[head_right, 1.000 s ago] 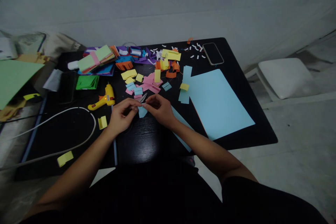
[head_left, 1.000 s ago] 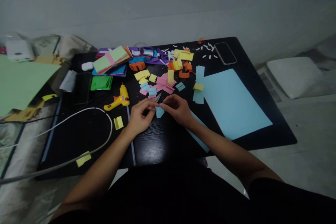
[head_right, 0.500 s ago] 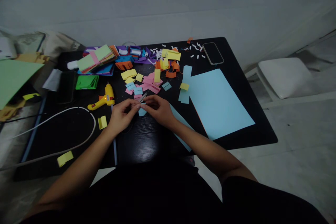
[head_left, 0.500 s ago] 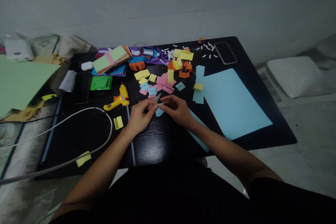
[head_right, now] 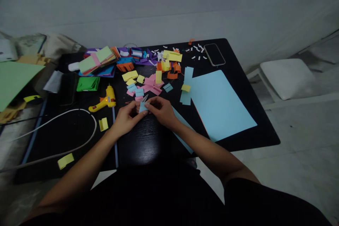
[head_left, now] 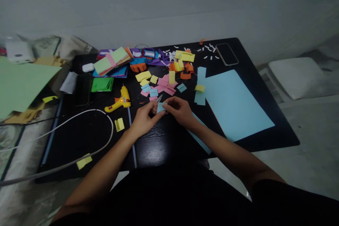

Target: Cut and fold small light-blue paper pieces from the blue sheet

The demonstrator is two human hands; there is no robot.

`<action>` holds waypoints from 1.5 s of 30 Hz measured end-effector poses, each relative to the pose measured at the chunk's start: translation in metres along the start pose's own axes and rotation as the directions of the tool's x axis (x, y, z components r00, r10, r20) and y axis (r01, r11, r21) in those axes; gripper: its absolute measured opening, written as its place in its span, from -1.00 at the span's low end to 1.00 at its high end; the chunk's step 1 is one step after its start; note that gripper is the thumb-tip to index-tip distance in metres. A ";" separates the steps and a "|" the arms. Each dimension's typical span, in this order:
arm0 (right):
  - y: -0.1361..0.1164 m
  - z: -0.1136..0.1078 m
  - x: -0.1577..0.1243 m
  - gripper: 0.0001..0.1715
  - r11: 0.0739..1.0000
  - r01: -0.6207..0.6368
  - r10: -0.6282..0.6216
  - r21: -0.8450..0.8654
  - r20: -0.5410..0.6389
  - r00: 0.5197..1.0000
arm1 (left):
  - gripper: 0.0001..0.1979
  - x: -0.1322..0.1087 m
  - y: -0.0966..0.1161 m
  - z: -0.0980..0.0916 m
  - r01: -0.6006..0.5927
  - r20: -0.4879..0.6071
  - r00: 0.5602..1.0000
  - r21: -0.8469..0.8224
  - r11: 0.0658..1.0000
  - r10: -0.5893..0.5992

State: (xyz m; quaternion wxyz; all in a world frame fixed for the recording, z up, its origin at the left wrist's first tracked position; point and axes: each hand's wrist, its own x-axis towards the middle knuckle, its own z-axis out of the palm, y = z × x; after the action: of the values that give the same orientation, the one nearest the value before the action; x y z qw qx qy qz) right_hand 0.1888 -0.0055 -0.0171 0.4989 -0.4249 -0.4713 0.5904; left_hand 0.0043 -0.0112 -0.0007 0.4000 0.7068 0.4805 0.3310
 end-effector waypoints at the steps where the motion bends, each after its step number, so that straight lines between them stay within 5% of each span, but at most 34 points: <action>1: 0.001 0.000 0.000 -0.65 1.000 -0.002 0.002 0.025 -0.002 1.000 | -0.78 0.000 -0.001 0.000 0.012 0.011 1.000 0.001 1.000 -0.012; 7: -0.002 -0.002 -0.001 -0.58 1.000 -0.009 0.010 -0.023 0.049 0.999 | -0.78 0.003 -0.005 -0.004 0.091 -0.047 0.994 -0.155 0.984 -0.100; 12: -0.006 -0.001 -0.003 -0.73 0.994 -0.053 0.066 -0.092 0.152 0.986 | -0.75 0.006 -0.005 -0.001 0.102 -0.096 0.985 -0.364 0.926 -0.146; 16: -0.004 -0.001 -0.002 -0.76 0.989 -0.099 0.112 -0.108 0.125 0.986 | -0.73 0.005 -0.002 0.003 0.063 -0.136 0.983 -0.397 0.916 -0.126; 23: -0.006 0.001 -0.003 -0.70 0.996 -0.042 0.050 -0.083 0.097 0.994 | -0.81 0.005 0.001 0.000 0.003 -0.121 0.992 -0.291 0.957 -0.039; 28: -0.006 0.003 -0.004 -0.81 0.993 0.056 -0.053 -0.106 0.033 0.998 | -0.85 0.003 0.000 -0.001 -0.044 -0.142 0.990 -0.216 0.975 0.013; 35: -0.006 -0.002 -0.001 -0.90 0.995 0.042 -0.037 -0.092 0.048 0.998 | -0.91 0.002 0.003 -0.004 -0.080 -0.121 0.991 -0.194 0.978 0.057; 45: -0.010 0.003 -0.007 -0.65 0.997 0.031 -0.031 -0.072 0.004 1.000 | -0.88 -0.002 -0.003 -0.006 -0.113 -0.107 0.989 -0.089 0.990 0.103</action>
State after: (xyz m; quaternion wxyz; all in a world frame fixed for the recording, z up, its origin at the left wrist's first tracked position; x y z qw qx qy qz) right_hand 0.1888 -0.0119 -0.0064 0.4917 -0.4344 -0.4996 0.5657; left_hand -0.0022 -0.0108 -0.0008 0.3895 0.6940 0.4451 0.4106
